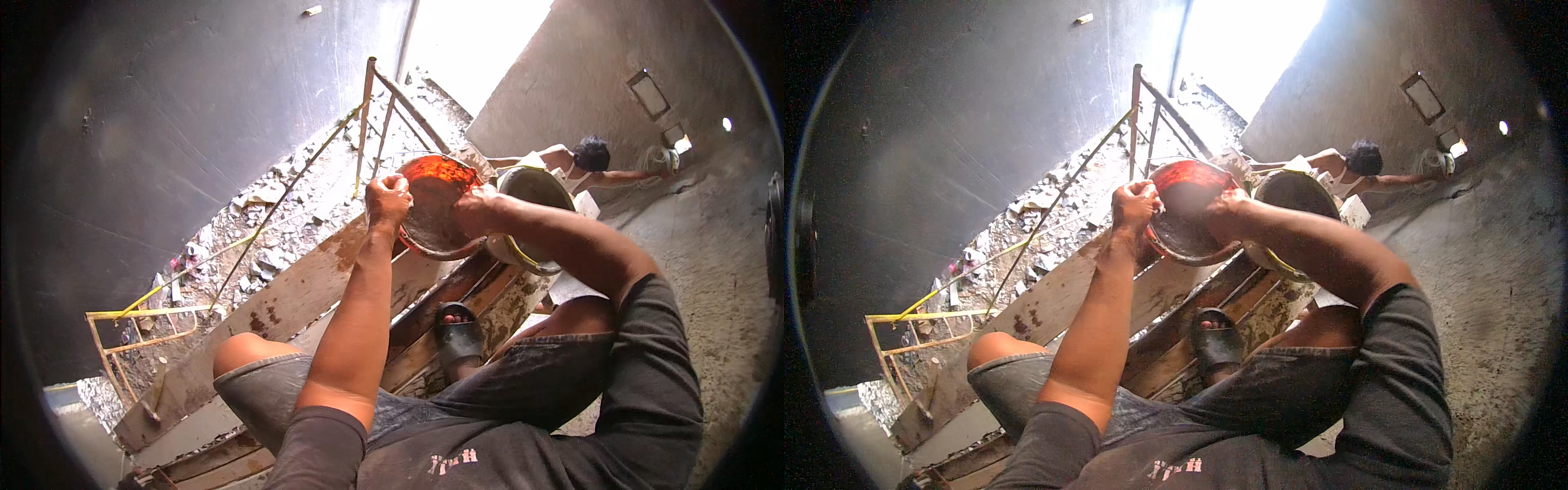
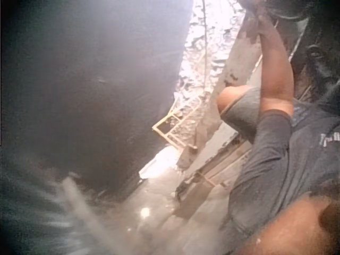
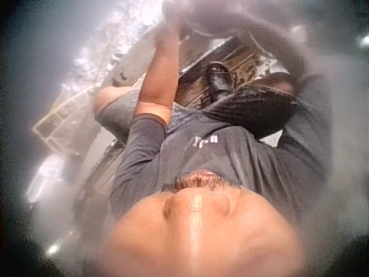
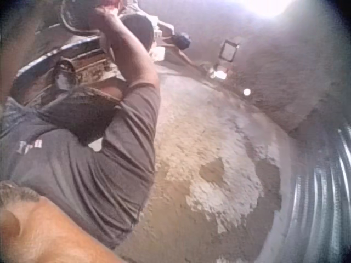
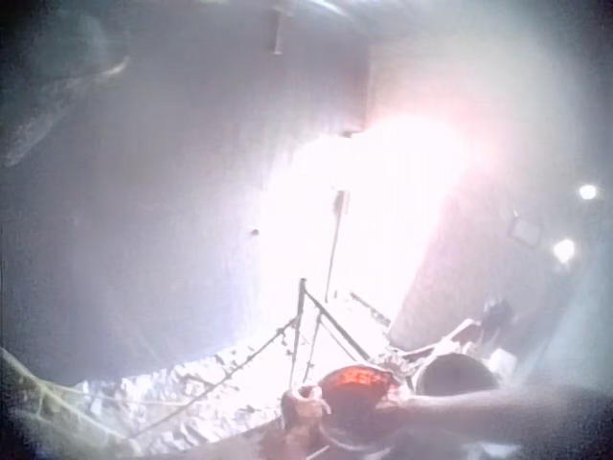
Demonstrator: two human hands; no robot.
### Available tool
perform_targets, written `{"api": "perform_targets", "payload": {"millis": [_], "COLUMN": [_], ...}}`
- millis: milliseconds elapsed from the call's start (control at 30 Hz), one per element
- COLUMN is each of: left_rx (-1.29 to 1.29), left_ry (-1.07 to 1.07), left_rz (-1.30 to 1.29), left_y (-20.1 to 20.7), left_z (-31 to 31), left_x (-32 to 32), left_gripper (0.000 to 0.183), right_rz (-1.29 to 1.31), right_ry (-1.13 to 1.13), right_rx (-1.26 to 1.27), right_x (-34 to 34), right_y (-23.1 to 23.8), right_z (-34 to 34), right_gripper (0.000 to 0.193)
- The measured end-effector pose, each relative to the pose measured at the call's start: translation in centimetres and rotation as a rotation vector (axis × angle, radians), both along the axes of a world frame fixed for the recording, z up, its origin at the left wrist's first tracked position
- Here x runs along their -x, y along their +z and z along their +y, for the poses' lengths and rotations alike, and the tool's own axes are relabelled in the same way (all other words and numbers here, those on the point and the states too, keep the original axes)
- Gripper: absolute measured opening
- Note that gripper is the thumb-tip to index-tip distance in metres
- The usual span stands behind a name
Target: The person mixes cement in a bucket using a trowel, then scoops the mixture and applies it to a concrete wall. The worker repeatedly scoops and throws the cement onto the wall surface to cover it.
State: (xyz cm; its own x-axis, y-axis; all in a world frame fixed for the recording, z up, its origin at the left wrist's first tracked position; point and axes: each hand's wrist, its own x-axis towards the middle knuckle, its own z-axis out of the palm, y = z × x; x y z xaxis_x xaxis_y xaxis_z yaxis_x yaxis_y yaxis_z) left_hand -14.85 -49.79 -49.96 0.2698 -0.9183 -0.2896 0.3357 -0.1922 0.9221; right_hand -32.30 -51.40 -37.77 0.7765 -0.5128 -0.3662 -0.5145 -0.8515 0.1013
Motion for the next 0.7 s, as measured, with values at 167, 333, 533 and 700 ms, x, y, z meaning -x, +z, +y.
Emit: {"api": "perform_targets", "payload": {"millis": [167, 333, 533, 700], "left_rx": [-0.037, -0.192, -0.149, -0.108], "left_ry": [0.182, -0.006, -0.053, -0.033], "left_rz": [-0.475, -0.146, -0.368, -0.423], "left_y": [-0.6, -2.3, -3.7, -4.9], "left_z": [1.7, 2.8, 1.9, 1.4], "left_x": [-2.1, -1.8, -2.3, -2.1], "left_gripper": [0.016, 0.020, 0.024, 0.026], "right_rz": [0.264, 0.341, 0.372, 0.229], "right_ry": [-0.282, -0.476, -0.632, -0.307], "right_rx": [-0.149, 0.159, 0.335, 0.233], "right_x": [-3.5, -5.2, -4.7, -6.4], "right_y": [5.4, 10.1, 4.7, -0.9], "right_z": [2.2, 2.9, -4.3, -4.9], "right_gripper": [0.016, 0.018, 0.016, 0.012]}}
